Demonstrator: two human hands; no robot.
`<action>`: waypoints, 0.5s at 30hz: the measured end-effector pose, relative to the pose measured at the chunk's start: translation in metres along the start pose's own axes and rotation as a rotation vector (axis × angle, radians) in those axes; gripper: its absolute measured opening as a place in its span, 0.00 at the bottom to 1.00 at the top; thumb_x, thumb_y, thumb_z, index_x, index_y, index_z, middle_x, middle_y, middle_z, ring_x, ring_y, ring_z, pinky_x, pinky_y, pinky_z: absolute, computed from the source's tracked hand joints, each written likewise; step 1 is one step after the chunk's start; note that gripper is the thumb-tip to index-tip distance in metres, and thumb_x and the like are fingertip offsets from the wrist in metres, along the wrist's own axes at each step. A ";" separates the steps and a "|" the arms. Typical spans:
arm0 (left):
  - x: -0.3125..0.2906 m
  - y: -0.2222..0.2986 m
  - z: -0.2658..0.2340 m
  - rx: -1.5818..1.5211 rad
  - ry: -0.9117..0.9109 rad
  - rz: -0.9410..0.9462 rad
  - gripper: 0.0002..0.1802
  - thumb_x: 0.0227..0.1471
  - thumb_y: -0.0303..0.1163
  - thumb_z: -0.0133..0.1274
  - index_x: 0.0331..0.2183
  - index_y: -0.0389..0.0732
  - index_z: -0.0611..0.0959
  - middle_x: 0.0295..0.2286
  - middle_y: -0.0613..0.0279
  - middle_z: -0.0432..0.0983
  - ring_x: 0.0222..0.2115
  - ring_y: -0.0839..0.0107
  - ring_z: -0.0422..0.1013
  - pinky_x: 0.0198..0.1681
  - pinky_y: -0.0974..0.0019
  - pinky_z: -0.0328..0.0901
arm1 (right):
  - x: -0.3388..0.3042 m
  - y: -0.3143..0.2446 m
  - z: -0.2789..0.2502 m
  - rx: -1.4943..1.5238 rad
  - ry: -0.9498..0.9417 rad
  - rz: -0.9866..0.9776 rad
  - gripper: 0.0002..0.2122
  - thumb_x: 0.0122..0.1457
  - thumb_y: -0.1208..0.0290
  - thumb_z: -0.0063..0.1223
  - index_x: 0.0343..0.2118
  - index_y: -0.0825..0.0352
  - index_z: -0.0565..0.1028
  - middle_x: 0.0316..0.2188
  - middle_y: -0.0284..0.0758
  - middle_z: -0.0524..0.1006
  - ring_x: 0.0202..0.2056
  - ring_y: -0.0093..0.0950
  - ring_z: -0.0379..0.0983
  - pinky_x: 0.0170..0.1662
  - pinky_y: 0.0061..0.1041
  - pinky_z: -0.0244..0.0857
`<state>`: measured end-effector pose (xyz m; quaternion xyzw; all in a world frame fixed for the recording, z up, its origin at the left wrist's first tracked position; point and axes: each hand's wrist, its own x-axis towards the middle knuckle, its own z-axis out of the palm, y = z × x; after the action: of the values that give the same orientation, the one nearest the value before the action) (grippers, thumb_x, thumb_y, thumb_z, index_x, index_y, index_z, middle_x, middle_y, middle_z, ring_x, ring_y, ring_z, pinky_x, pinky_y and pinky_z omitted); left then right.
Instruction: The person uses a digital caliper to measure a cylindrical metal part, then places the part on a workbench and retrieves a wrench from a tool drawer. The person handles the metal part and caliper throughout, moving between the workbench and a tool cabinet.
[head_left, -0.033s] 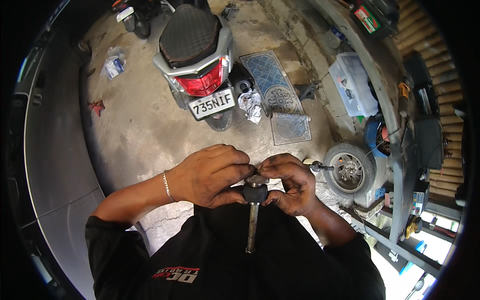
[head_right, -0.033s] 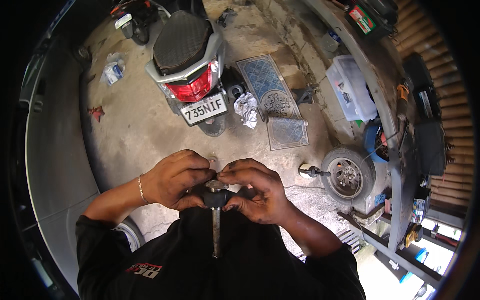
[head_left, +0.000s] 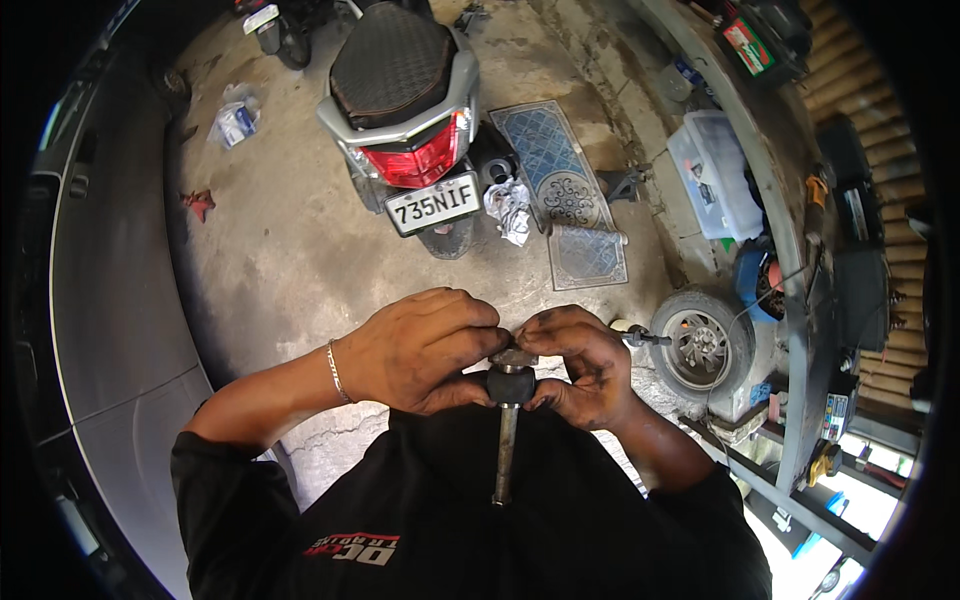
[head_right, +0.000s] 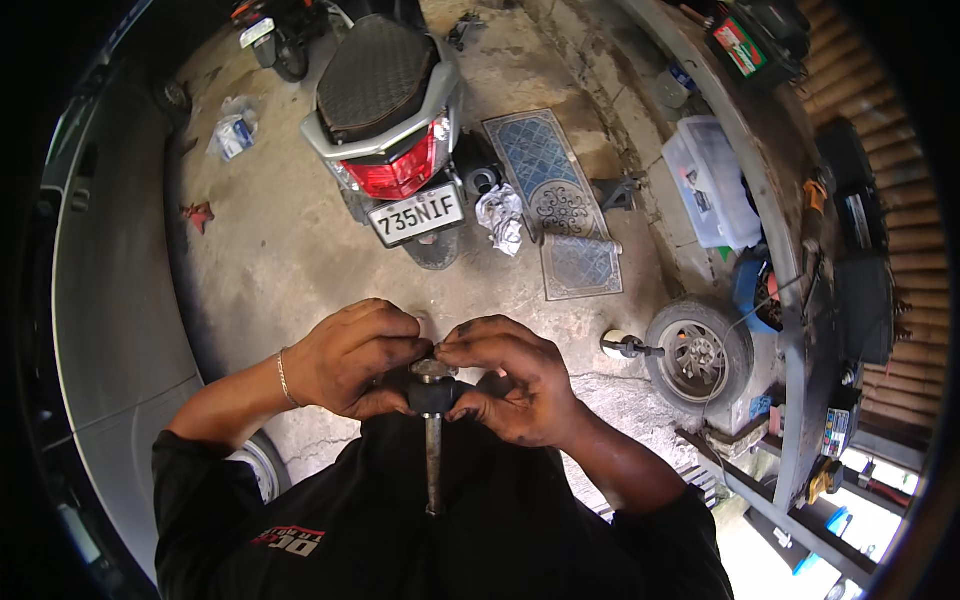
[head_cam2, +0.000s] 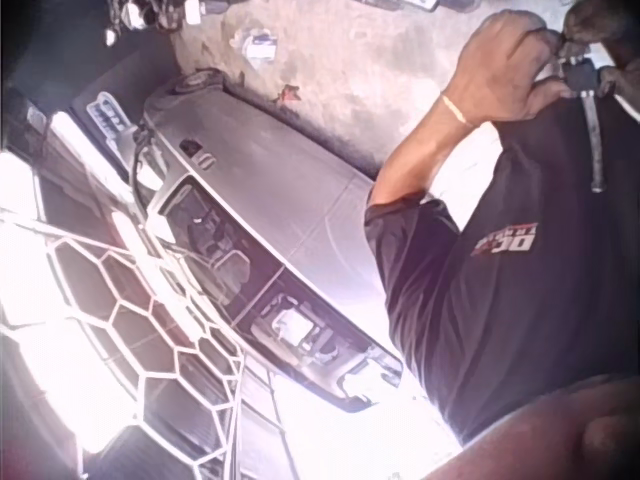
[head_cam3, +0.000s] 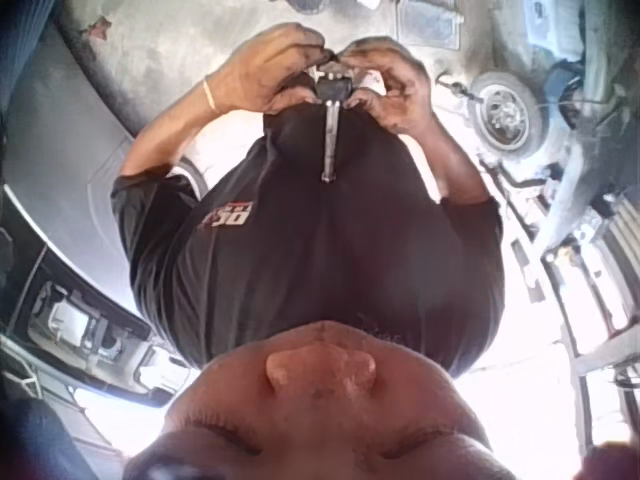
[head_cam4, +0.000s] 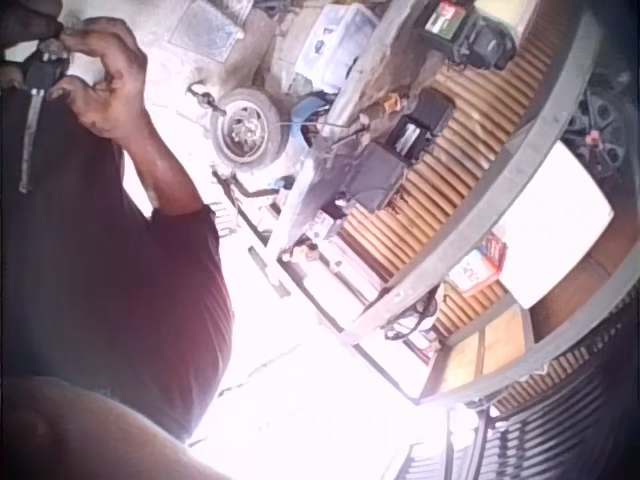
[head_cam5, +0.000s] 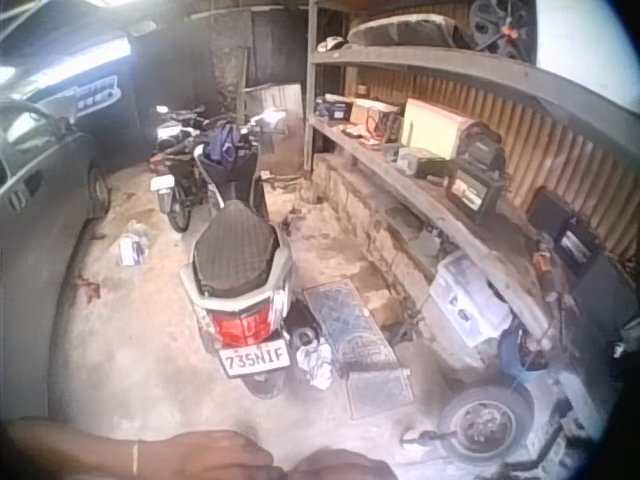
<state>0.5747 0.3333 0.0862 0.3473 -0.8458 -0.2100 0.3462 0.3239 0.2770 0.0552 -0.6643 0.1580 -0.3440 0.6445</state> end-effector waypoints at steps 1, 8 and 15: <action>-0.012 -0.002 -0.007 0.003 0.002 -0.036 0.31 0.46 0.48 0.67 0.44 0.35 0.78 0.40 0.52 0.73 0.36 0.55 0.74 0.40 0.58 0.71 | 0.009 0.005 0.008 0.037 -0.028 0.023 0.24 0.48 0.65 0.75 0.47 0.67 0.80 0.47 0.41 0.78 0.50 0.34 0.76 0.50 0.31 0.71; -0.120 -0.021 -0.065 -0.275 0.269 -0.323 0.32 0.52 0.42 0.66 0.51 0.33 0.72 0.44 0.46 0.70 0.47 0.55 0.72 0.47 0.58 0.70 | 0.107 0.046 0.100 0.269 -0.310 0.092 0.30 0.50 0.70 0.74 0.56 0.68 0.71 0.54 0.38 0.65 0.59 0.31 0.65 0.63 0.34 0.59; -0.281 -0.049 -0.153 -0.482 0.686 -0.565 0.39 0.54 0.41 0.66 0.59 0.34 0.67 0.47 0.54 0.65 0.42 0.69 0.65 0.45 0.64 0.65 | 0.226 0.099 0.283 0.702 -0.539 0.522 0.36 0.60 0.72 0.64 0.67 0.65 0.55 0.57 0.40 0.64 0.61 0.33 0.64 0.65 0.36 0.58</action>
<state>0.8543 0.4890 0.0359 0.5220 -0.4837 -0.3586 0.6042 0.6950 0.3295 0.0360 -0.4116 0.0220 -0.0205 0.9109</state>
